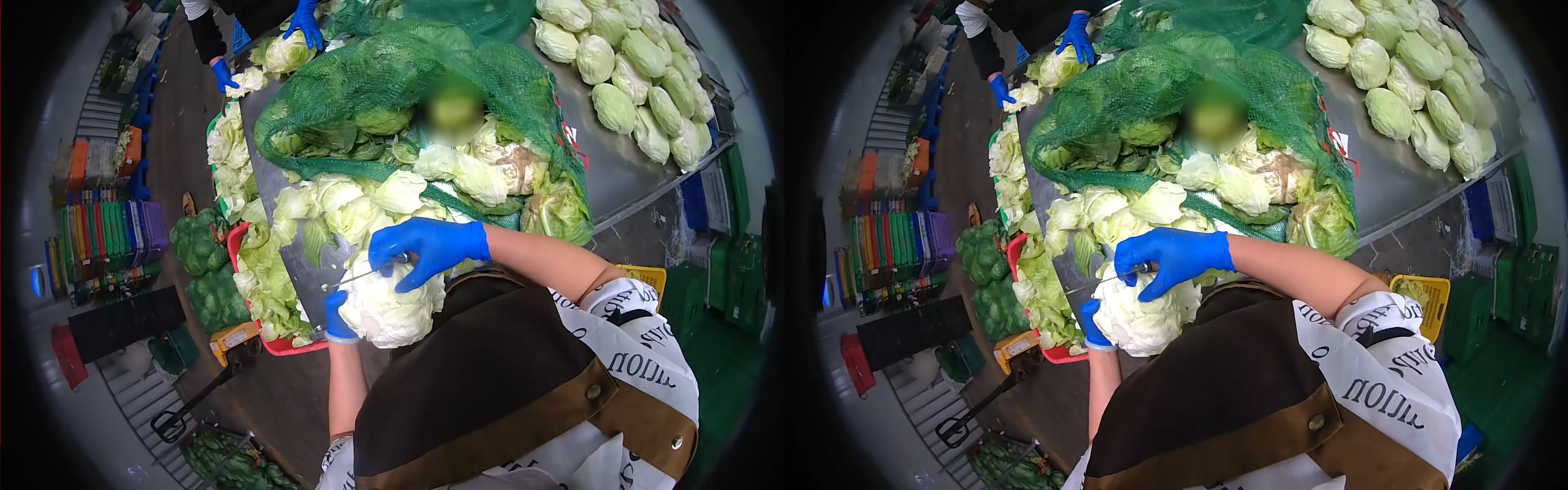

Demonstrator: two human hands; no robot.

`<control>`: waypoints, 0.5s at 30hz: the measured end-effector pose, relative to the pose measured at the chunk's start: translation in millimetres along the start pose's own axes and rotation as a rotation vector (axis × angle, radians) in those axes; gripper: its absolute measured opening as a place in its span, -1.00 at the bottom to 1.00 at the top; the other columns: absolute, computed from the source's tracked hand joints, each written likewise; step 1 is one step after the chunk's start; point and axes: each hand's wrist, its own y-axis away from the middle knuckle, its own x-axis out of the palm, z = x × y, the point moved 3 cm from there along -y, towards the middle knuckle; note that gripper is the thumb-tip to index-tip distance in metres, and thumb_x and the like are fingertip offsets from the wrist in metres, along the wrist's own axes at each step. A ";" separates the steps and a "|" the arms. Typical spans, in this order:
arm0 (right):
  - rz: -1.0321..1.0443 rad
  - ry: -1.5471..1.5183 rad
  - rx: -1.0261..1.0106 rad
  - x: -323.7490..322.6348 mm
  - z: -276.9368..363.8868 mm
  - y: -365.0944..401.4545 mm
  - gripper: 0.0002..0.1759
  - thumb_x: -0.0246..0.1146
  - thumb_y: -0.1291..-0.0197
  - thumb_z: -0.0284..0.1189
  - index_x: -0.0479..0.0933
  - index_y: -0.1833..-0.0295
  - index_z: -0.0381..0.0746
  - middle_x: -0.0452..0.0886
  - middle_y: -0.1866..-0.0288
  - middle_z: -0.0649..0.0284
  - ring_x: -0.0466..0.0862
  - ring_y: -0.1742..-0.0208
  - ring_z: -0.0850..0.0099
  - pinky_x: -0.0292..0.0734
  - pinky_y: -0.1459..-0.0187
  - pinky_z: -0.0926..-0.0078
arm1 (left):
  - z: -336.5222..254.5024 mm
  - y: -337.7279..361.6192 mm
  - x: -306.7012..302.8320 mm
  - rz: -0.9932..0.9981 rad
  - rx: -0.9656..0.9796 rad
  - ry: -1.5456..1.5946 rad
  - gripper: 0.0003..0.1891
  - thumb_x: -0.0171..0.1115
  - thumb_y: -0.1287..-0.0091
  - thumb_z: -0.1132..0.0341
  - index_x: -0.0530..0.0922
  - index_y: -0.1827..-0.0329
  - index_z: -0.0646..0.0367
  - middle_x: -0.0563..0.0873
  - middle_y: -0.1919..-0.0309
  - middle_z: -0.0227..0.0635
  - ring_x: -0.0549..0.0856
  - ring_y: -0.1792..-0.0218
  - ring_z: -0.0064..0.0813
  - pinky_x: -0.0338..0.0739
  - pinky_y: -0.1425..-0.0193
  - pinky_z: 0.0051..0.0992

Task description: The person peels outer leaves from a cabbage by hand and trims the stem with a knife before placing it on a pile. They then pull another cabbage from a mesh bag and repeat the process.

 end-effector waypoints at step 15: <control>-0.582 -0.010 0.331 -2.4 -26.6 11.6 -0.42 0.48 0.02 -0.21 0.54 -0.13 -0.17 0.60 0.15 0.37 0.52 0.27 0.58 0.45 0.14 0.61 | 11.6 -17.9 -9.5 -0.230 0.557 -0.511 -0.50 -0.22 -0.49 0.09 0.21 -0.40 0.15 0.41 -0.29 -0.20 0.45 -0.25 -0.33 0.35 -0.35 -0.33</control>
